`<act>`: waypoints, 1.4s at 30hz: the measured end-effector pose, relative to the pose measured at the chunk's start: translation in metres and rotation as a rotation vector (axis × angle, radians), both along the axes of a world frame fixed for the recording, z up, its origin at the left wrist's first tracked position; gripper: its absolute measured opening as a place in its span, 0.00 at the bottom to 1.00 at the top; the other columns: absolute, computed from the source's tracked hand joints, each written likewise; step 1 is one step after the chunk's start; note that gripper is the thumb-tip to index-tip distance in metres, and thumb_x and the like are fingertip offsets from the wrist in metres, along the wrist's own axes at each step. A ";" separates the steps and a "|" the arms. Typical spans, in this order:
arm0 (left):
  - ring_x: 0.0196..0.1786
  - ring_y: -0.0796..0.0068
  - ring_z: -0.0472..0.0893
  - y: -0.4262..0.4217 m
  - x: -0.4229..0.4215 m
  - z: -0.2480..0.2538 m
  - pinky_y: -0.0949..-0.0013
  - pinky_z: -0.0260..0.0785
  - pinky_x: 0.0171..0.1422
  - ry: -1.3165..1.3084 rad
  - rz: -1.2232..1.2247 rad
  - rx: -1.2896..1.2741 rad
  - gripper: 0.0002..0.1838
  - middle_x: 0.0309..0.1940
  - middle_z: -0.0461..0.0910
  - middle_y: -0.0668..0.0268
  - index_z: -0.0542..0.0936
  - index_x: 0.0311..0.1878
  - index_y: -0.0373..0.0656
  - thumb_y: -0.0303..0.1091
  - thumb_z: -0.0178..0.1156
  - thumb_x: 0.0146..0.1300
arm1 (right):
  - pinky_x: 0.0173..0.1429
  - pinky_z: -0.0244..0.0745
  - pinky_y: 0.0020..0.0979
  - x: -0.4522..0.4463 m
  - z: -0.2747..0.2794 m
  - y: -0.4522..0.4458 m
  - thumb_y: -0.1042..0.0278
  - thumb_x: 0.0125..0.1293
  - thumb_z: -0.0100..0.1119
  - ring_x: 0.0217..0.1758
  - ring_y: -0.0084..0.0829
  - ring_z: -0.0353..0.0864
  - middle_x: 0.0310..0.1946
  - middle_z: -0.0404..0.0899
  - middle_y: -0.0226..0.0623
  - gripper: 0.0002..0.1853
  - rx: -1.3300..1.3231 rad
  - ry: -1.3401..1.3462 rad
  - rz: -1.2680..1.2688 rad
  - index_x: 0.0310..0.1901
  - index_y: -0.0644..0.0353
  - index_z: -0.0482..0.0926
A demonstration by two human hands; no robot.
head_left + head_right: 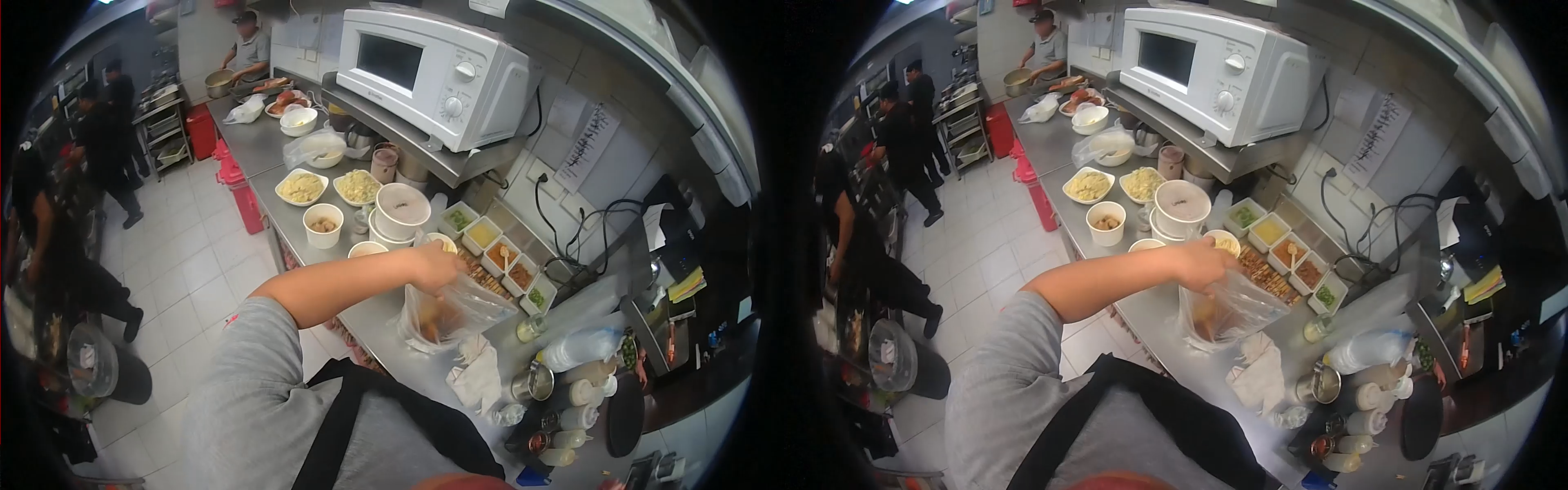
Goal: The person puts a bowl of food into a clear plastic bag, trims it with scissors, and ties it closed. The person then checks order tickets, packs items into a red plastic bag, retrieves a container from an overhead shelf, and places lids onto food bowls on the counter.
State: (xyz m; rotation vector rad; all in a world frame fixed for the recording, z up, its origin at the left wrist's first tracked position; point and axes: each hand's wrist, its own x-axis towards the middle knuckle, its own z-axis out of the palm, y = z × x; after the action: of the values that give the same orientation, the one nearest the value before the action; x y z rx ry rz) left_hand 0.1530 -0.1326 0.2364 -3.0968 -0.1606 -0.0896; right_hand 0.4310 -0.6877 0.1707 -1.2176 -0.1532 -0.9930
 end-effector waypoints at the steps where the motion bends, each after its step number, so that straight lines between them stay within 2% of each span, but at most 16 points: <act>1: 0.52 0.63 0.77 0.004 0.005 -0.004 0.55 0.63 0.58 0.091 0.060 -0.054 0.12 0.47 0.79 0.63 0.85 0.37 0.50 0.41 0.66 0.49 | 0.34 0.72 0.29 -0.037 0.040 0.050 0.62 0.66 0.56 0.30 0.31 0.76 0.30 0.78 0.42 0.12 0.049 0.023 0.128 0.38 0.64 0.76; 4: 0.42 0.61 0.81 0.022 0.016 -0.015 0.59 0.70 0.48 -0.045 0.028 0.021 0.10 0.37 0.82 0.63 0.84 0.37 0.50 0.40 0.65 0.51 | 0.58 0.68 0.33 -0.049 0.040 0.126 0.63 0.61 0.57 0.54 0.30 0.73 0.53 0.74 0.40 0.25 -0.329 0.064 0.598 0.58 0.67 0.71; 5: 0.41 0.60 0.81 0.023 0.016 -0.013 0.59 0.70 0.46 -0.079 0.016 0.003 0.10 0.37 0.82 0.64 0.84 0.36 0.49 0.40 0.64 0.52 | 0.53 0.70 0.30 -0.076 0.051 0.169 0.67 0.56 0.62 0.48 0.24 0.73 0.51 0.74 0.39 0.27 -0.309 0.172 0.714 0.57 0.66 0.70; 7: 0.40 0.58 0.81 0.022 0.013 -0.007 0.59 0.72 0.42 -0.146 -0.001 -0.032 0.09 0.35 0.82 0.64 0.84 0.35 0.48 0.39 0.63 0.53 | 0.54 0.69 0.27 -0.094 0.039 0.240 0.78 0.54 0.62 0.48 0.27 0.73 0.56 0.73 0.41 0.32 -0.257 0.211 0.989 0.61 0.63 0.62; 10: 0.40 0.59 0.81 0.024 0.013 -0.007 0.58 0.72 0.43 -0.202 -0.048 -0.114 0.08 0.36 0.82 0.66 0.83 0.34 0.47 0.38 0.62 0.54 | 0.58 0.66 0.32 -0.075 -0.003 0.315 0.77 0.49 0.66 0.54 0.29 0.68 0.59 0.71 0.40 0.37 -0.481 0.184 1.126 0.61 0.58 0.60; 15: 0.43 0.62 0.80 0.025 0.015 -0.002 0.59 0.70 0.46 -0.168 -0.133 -0.072 0.09 0.37 0.82 0.67 0.84 0.36 0.48 0.40 0.62 0.55 | 0.54 0.67 0.28 -0.065 -0.045 0.396 0.76 0.44 0.71 0.50 0.27 0.73 0.54 0.74 0.38 0.35 -0.383 0.172 1.464 0.56 0.56 0.65; 18: 0.51 0.65 0.77 0.030 0.014 -0.004 0.59 0.67 0.53 -0.163 -0.150 -0.059 0.10 0.44 0.80 0.67 0.84 0.36 0.49 0.42 0.64 0.53 | 0.51 0.70 0.26 -0.059 -0.044 0.410 0.78 0.46 0.70 0.42 0.25 0.77 0.43 0.78 0.34 0.27 -0.237 0.328 1.473 0.48 0.56 0.69; 19: 0.54 0.66 0.75 0.036 0.003 -0.004 0.59 0.65 0.55 -0.220 -0.193 -0.014 0.11 0.47 0.79 0.68 0.84 0.36 0.49 0.43 0.64 0.52 | 0.47 0.72 0.24 -0.072 -0.031 0.413 0.81 0.49 0.67 0.35 0.23 0.78 0.34 0.78 0.29 0.20 -0.119 0.284 1.415 0.43 0.57 0.71; 22: 0.63 0.69 0.67 0.047 -0.038 0.010 0.58 0.59 0.62 -0.112 -0.083 0.064 0.14 0.57 0.73 0.69 0.85 0.36 0.48 0.46 0.67 0.49 | 0.47 0.72 0.24 -0.060 -0.019 0.406 0.84 0.51 0.65 0.37 0.23 0.78 0.32 0.77 0.28 0.19 -0.037 0.234 1.402 0.43 0.58 0.71; 24: 0.56 0.67 0.74 0.070 -0.061 0.007 0.59 0.63 0.57 -0.177 -0.081 0.198 0.12 0.48 0.78 0.67 0.84 0.32 0.46 0.44 0.66 0.51 | 0.48 0.72 0.24 -0.044 -0.016 0.401 0.84 0.51 0.66 0.38 0.23 0.78 0.34 0.77 0.29 0.20 -0.012 0.198 1.403 0.44 0.59 0.71; 27: 0.45 0.64 0.78 0.091 -0.064 0.005 0.60 0.66 0.52 -0.035 0.067 -0.028 0.11 0.37 0.80 0.66 0.81 0.29 0.44 0.41 0.65 0.52 | 0.50 0.71 0.26 -0.035 -0.009 0.396 0.83 0.50 0.67 0.40 0.24 0.77 0.39 0.78 0.32 0.23 -0.118 0.214 1.404 0.47 0.59 0.70; 30: 0.37 0.61 0.79 0.081 -0.062 0.007 0.59 0.68 0.48 -0.271 -0.127 -0.060 0.10 0.28 0.79 0.66 0.79 0.26 0.41 0.38 0.64 0.54 | 0.54 0.70 0.28 -0.035 -0.016 0.396 0.76 0.46 0.71 0.44 0.25 0.76 0.46 0.78 0.37 0.29 -0.352 0.129 1.469 0.51 0.58 0.68; 35: 0.55 0.61 0.74 0.074 -0.063 0.019 0.57 0.64 0.58 -0.221 -0.162 -0.174 0.15 0.52 0.75 0.65 0.83 0.38 0.50 0.43 0.70 0.48 | 0.50 0.70 0.27 -0.073 -0.039 0.415 0.69 0.45 0.73 0.41 0.25 0.75 0.42 0.78 0.34 0.27 -0.439 0.071 1.491 0.47 0.56 0.69; 37: 0.60 0.60 0.72 0.083 -0.062 0.014 0.56 0.62 0.61 -0.075 -0.157 -0.168 0.18 0.58 0.71 0.64 0.84 0.41 0.52 0.44 0.71 0.46 | 0.44 0.70 0.26 -0.071 -0.049 0.424 0.71 0.49 0.71 0.39 0.21 0.74 0.33 0.73 0.25 0.21 -0.482 0.177 1.261 0.42 0.55 0.70; 39: 0.56 0.59 0.75 0.086 -0.062 0.017 0.57 0.65 0.60 0.108 0.009 -0.110 0.16 0.53 0.76 0.61 0.84 0.40 0.49 0.41 0.70 0.48 | 0.42 0.68 0.22 -0.073 -0.034 0.424 0.73 0.49 0.71 0.33 0.19 0.71 0.30 0.71 0.24 0.18 -0.350 0.157 1.221 0.38 0.56 0.71; 42: 0.47 0.56 0.79 0.092 -0.058 0.008 0.59 0.70 0.52 -0.046 -0.023 -0.174 0.13 0.40 0.81 0.57 0.83 0.37 0.40 0.36 0.67 0.51 | 0.43 0.70 0.22 -0.068 -0.029 0.417 0.79 0.51 0.68 0.36 0.19 0.73 0.33 0.74 0.26 0.18 -0.194 0.229 1.241 0.40 0.59 0.70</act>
State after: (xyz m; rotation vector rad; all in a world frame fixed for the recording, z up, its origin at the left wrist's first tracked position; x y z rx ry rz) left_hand 0.0955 -0.0404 0.2448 -3.2722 -0.1417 -0.1561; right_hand 0.3629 -0.2708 0.1417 -1.1039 -0.7293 0.2463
